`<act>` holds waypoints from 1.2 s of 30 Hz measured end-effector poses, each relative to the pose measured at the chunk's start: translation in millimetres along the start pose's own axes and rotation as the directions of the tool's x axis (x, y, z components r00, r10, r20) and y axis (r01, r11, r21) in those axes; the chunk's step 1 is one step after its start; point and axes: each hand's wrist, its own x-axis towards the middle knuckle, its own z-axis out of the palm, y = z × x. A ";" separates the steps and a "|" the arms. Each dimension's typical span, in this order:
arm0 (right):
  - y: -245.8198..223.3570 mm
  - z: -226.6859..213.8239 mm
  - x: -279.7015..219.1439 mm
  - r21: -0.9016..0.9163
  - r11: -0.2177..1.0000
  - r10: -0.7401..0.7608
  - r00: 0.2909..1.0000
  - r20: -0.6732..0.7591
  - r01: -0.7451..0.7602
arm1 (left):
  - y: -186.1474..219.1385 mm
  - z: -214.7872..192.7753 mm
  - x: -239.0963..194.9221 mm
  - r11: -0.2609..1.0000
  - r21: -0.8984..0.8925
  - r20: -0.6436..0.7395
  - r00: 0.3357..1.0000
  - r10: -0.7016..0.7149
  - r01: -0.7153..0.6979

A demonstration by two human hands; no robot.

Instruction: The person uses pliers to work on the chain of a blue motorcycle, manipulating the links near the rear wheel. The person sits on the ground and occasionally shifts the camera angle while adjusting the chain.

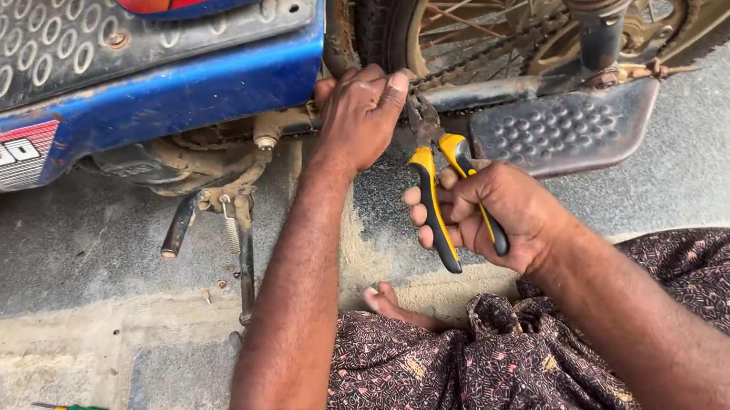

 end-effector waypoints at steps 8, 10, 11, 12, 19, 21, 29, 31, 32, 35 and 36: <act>-11.1 9.7 -4.5 -0.147 0.989 0.002 0.998 -0.067 -0.012 | 0.4 -1.1 1.5 1.000 -0.002 0.028 0.999 -0.026 0.026; -15.7 18.1 -9.7 -0.200 0.980 -0.008 0.991 -0.130 -0.018 | 1.0 -0.4 2.3 0.999 -0.003 0.034 0.999 -0.033 0.033; -18.0 22.9 -11.7 -0.222 0.975 -0.013 0.984 -0.176 -0.027 | 1.2 -1.5 2.3 0.999 -0.022 0.035 0.999 -0.038 0.038; -20.3 28.0 -13.5 -0.242 0.970 -0.019 0.975 -0.222 -0.037 | 1.2 -2.8 2.3 0.998 -0.041 0.036 0.998 -0.043 0.044; -26.6 38.4 -14.8 -0.527 0.843 -0.090 0.938 -0.336 -0.108 | -2.9 0.4 5.4 0.996 -0.010 0.069 0.994 -0.085 0.086; -30.2 36.8 -13.2 -0.528 0.841 -0.062 0.950 -0.307 -0.116 | -12.3 4.9 7.3 0.997 -0.059 0.046 0.998 -0.041 0.044; -14.4 3.9 -16.3 -0.364 0.927 -0.129 0.989 -0.067 0.096 | -18.7 0.9 13.8 0.978 -0.137 0.137 0.981 -0.140 0.159; -4.0 -8.8 -14.8 -0.217 0.967 -0.126 0.992 0.031 0.130 | -14.6 -5.4 12.1 0.978 -0.125 0.157 0.976 -0.148 0.169; 0.6 -12.4 -15.5 -0.133 0.977 -0.152 0.983 0.099 0.164 | -11.6 -9.8 11.4 0.974 -0.172 0.186 0.976 -0.113 0.145; 5.8 -8.5 -23.9 -0.032 0.983 -0.173 0.975 0.141 0.179 | -12.0 -10.7 10.0 0.973 -0.200 0.217 0.974 -0.070 0.114; 5.6 -4.4 -27.3 -0.020 0.986 -0.164 0.979 0.118 0.167 | -14.0 -9.7 10.3 0.978 -0.181 0.220 0.973 -0.064 0.105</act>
